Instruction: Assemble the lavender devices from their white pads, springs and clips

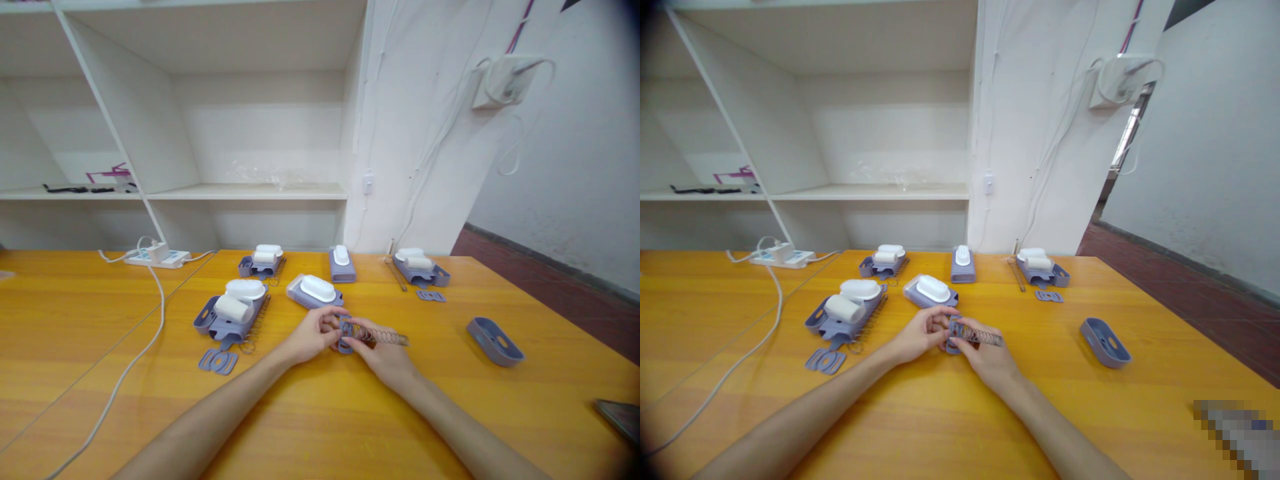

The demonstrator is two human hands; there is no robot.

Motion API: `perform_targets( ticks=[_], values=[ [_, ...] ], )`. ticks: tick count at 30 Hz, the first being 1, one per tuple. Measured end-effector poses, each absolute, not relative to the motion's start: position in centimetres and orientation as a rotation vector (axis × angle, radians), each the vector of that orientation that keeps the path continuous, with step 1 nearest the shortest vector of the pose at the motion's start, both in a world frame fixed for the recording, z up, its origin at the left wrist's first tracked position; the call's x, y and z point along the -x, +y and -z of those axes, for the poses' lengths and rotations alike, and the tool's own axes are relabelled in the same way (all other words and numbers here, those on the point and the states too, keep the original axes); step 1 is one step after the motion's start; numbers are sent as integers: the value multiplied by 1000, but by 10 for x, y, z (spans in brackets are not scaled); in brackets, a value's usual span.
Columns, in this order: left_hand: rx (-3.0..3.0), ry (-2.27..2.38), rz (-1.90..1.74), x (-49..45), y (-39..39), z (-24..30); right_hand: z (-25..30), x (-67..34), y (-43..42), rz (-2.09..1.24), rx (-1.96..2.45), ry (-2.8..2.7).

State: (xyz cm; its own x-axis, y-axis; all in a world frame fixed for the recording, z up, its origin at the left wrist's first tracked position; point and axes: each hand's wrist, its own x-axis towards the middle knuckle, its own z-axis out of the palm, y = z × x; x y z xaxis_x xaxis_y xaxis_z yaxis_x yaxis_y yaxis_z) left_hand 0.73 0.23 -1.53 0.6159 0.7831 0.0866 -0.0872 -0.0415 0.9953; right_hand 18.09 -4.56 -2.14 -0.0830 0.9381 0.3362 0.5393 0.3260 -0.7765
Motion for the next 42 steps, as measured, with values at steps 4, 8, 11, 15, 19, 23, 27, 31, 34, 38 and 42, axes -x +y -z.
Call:
perform_targets(
  ticks=[4, 8, 11, 15, 19, 23, 27, 31, 34, 38, 42],
  values=[
    [-1414, 669, -813, -9, 4, 15, 18, -180, -47, -630, 1268, -1732],
    [-1330, 688, -834, -8, 8, 16, 18, -183, -45, -720, 1205, -1720],
    [-1262, 660, -850, -6, 11, 18, 23, -187, -40, -842, 1149, -1590],
    [-1219, 626, -861, -4, 14, 20, 27, -190, -34, -905, 1180, -1530],
    [-1220, 601, -852, -3, 14, 20, 27, -190, -32, -934, 1191, -1609],
    [-1229, 591, -840, -2, 12, 20, 30, -191, -29, -985, 1194, -1585],
    [-1230, 577, -808, -1, 11, 19, 31, -191, -28, -1036, 1195, -1554],
    [-1254, 581, -756, -1, 11, 16, 25, -186, -33, -947, 1242, -1559],
    [-1279, 595, -727, 0, 11, 14, 19, -183, -40, -847, 1284, -1600],
    [-1303, 603, -712, 0, 11, 12, 15, -179, -45, -766, 1284, -1650],
    [-1281, 581, -736, 0, 11, 14, 18, -178, -43, -771, 1274, -1624]
  ],
)
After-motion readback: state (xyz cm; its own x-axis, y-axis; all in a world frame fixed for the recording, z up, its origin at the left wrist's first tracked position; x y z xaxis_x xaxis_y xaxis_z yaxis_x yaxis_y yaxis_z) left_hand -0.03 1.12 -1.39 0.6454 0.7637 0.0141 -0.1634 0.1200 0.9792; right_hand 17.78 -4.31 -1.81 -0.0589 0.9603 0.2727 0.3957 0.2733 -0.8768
